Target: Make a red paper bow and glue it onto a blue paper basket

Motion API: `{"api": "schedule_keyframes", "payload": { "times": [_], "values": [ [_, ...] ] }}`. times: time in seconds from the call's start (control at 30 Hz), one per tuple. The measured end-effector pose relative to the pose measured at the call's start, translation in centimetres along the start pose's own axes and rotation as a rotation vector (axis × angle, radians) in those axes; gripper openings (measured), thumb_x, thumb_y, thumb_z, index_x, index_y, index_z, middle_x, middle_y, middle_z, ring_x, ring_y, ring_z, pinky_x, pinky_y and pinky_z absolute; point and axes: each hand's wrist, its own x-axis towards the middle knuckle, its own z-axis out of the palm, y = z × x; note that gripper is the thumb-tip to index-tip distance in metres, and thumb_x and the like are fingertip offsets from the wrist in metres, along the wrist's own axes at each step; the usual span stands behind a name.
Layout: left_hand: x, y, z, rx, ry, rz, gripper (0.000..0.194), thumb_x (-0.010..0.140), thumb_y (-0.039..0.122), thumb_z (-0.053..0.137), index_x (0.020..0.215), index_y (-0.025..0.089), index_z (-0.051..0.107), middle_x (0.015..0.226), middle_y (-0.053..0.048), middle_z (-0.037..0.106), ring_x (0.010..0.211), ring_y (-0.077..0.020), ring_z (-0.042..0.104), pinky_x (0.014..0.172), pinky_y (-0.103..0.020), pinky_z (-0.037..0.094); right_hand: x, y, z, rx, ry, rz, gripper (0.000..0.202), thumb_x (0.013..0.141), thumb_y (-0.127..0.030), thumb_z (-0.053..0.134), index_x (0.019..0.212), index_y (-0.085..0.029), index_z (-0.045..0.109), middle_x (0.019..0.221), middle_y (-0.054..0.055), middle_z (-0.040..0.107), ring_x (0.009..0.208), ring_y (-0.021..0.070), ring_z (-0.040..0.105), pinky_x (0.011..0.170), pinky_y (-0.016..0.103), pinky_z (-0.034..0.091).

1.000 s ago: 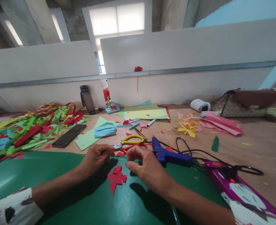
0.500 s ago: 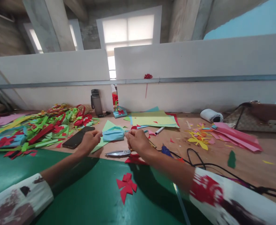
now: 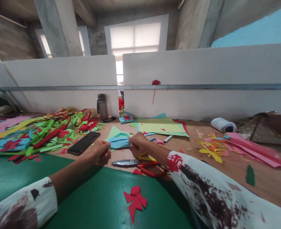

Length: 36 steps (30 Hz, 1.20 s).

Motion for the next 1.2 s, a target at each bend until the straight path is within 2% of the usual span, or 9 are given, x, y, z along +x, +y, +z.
{"api": "schedule_keyframes", "payload": {
  "times": [0.17, 0.3, 0.43, 0.57, 0.67, 0.73, 0.9, 1.03, 1.2],
  "values": [
    [-0.6, 0.3, 0.4, -0.016, 0.046, -0.051, 0.029, 0.092, 0.032, 0.054, 0.114, 0.014, 0.055, 0.109, -0.008, 0.059, 0.090, -0.0188, 0.061, 0.075, -0.037, 0.053, -0.5, -0.7, 1.0, -0.020, -0.080, 0.081, 0.031, 0.090, -0.032, 0.055, 0.115, -0.016, 0.055, 0.115, 0.008, 0.058, 0.095, 0.0201, 0.060, 0.079, 0.040, 0.051],
    [-1.1, 0.7, 0.2, -0.068, 0.050, -0.048, 0.030, 0.092, 0.032, 0.054, 0.116, 0.015, 0.054, 0.112, -0.008, 0.058, 0.092, -0.0197, 0.060, 0.078, -0.039, 0.052, -1.0, -0.6, 0.9, -0.005, -0.084, 0.027, 0.031, 0.089, -0.032, 0.056, 0.116, -0.015, 0.055, 0.115, 0.009, 0.058, 0.095, 0.0201, 0.060, 0.079, 0.040, 0.051],
    [-1.9, 1.0, 0.2, -0.120, 0.004, -0.040, 0.028, 0.092, 0.032, 0.053, 0.114, 0.014, 0.054, 0.107, -0.007, 0.059, 0.087, -0.0179, 0.061, 0.073, -0.036, 0.053, -2.6, 0.3, -0.6, 0.006, -0.064, -0.081, 0.028, 0.090, -0.032, 0.055, 0.112, -0.015, 0.057, 0.108, 0.007, 0.060, 0.086, 0.0172, 0.061, 0.072, 0.035, 0.053],
    [-3.9, 0.9, 0.8, -0.144, -0.090, 0.004, 0.021, 0.093, 0.029, 0.052, 0.104, 0.012, 0.056, 0.087, -0.002, 0.060, 0.064, -0.0103, 0.058, 0.056, -0.024, 0.050, -5.6, 1.9, -2.9, 0.018, -0.023, -0.207, 0.019, 0.089, -0.031, 0.056, 0.090, -0.013, 0.060, 0.079, -0.001, 0.061, 0.060, 0.0091, 0.056, 0.054, 0.024, 0.049],
    [-6.0, 0.6, 1.7, -0.157, -0.156, 0.043, 0.014, 0.090, 0.026, 0.056, 0.087, 0.012, 0.056, 0.068, 0.002, 0.057, 0.045, -0.0053, 0.047, 0.041, -0.016, 0.039, -8.4, 3.3, -4.4, 0.048, 0.024, -0.300, 0.025, 0.084, -0.025, 0.058, 0.062, -0.015, 0.054, 0.051, -0.007, 0.050, 0.044, 0.0068, 0.046, 0.047, 0.020, 0.040],
    [-7.2, 0.4, 2.5, -0.167, -0.182, 0.067, 0.018, 0.083, 0.027, 0.063, 0.077, 0.013, 0.054, 0.060, 0.003, 0.057, 0.040, -0.0044, 0.044, 0.037, -0.015, 0.032, -10.3, 4.2, -5.0, 0.077, 0.060, -0.346, 0.027, 0.079, -0.022, 0.056, 0.053, -0.017, 0.048, 0.041, -0.008, 0.046, 0.040, 0.0072, 0.042, 0.045, 0.021, 0.035],
    [-9.7, 0.0, 4.5, -0.187, -0.211, 0.121, 0.029, 0.061, 0.030, 0.078, 0.064, 0.014, 0.054, 0.045, 0.006, 0.049, 0.036, -0.0031, 0.037, 0.034, -0.014, 0.023, -13.8, 6.3, -5.8, 0.133, 0.123, -0.382, 0.024, 0.074, -0.026, 0.053, 0.052, -0.019, 0.046, 0.040, -0.006, 0.048, 0.039, 0.0078, 0.042, 0.044, 0.021, 0.032],
    [-10.9, -0.2, 5.3, -0.218, -0.194, 0.129, 0.032, 0.060, 0.035, 0.077, 0.061, 0.014, 0.052, 0.041, 0.009, 0.040, 0.035, -0.0024, 0.032, 0.034, -0.014, 0.020, -14.9, 7.7, -6.4, 0.173, 0.154, -0.383, 0.025, 0.075, -0.032, 0.054, 0.054, -0.020, 0.047, 0.041, -0.006, 0.047, 0.038, 0.0072, 0.039, 0.043, 0.022, 0.030],
    [-11.4, -0.5, 5.4, -0.259, -0.181, 0.086, 0.032, 0.058, 0.033, 0.077, 0.074, 0.013, 0.057, 0.058, 0.002, 0.057, 0.041, -0.0046, 0.044, 0.036, -0.015, 0.029, -15.0, 8.7, -6.8, 0.193, 0.145, -0.391, 0.024, 0.076, -0.036, 0.054, 0.059, -0.019, 0.049, 0.042, -0.006, 0.048, 0.038, 0.0080, 0.041, 0.043, 0.023, 0.030]
  ]
}}
